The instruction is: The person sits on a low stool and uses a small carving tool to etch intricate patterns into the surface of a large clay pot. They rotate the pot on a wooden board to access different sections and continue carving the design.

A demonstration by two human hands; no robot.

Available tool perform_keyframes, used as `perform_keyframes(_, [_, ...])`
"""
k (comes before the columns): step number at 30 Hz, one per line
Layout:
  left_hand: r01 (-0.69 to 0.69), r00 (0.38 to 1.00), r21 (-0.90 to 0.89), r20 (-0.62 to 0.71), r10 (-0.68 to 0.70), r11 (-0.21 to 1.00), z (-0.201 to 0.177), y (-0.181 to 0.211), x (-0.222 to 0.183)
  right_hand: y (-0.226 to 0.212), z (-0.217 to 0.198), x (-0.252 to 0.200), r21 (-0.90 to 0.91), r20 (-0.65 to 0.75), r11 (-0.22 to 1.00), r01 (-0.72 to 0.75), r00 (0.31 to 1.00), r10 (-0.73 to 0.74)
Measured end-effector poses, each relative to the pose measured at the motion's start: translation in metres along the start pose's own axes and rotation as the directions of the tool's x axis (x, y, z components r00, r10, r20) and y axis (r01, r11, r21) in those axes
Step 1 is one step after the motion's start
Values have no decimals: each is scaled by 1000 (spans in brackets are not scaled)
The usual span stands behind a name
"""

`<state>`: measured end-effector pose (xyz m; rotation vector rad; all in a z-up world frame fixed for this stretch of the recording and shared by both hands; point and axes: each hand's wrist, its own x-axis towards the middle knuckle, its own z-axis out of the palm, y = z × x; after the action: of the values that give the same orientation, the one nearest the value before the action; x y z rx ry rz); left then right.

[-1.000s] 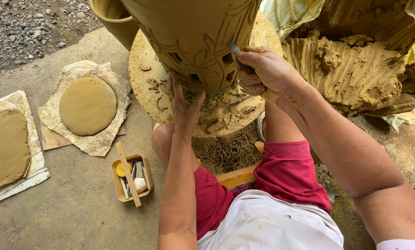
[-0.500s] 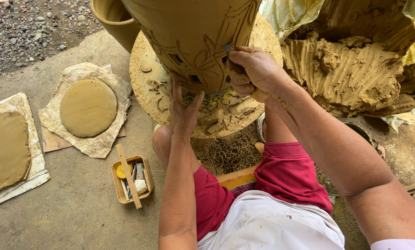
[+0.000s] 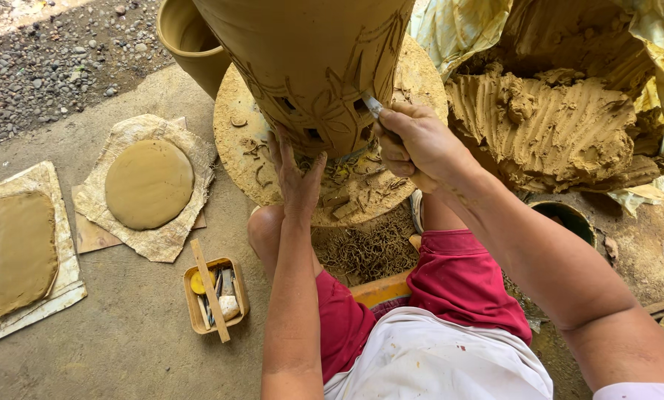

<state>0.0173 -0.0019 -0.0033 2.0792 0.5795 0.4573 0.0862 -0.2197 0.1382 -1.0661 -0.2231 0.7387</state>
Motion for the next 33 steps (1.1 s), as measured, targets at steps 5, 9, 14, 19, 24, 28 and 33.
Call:
perform_keyframes(5, [-41, 999, -70, 8, 42, 997, 1, -2, 0, -26, -7, -14, -64, 40, 996, 57, 998, -54])
perform_keyframes(9, [5, 999, -81, 44, -1, 997, -1, 2, -1, -45, -8, -13, -108, 25, 990, 89, 996, -87])
perform_keyframes(14, [10, 999, -90, 52, -5, 996, -4, 9, -4, -54, -8, -12, -136, 28, 988, 69, 997, -66])
perform_keyframes(19, [37, 998, -55, 56, -34, 998, -4, 9, -4, -56, -6, -8, -115, 40, 991, 65, 997, -61])
perform_keyframes(24, [16, 999, -47, 41, -15, 999, -1, 4, 0, -58, -4, -6, -97, 23, 994, 49, 999, -47])
perform_keyframes(28, [11, 999, -57, 49, -8, 998, -1, 0, -1, -59, -3, -5, -100, 1, 995, 29, 1000, -29])
perform_keyframes(33, [8, 999, -65, 51, -4, 998, -1, 2, -2, -60, -2, -4, -56, 11, 998, 26, 1000, -25])
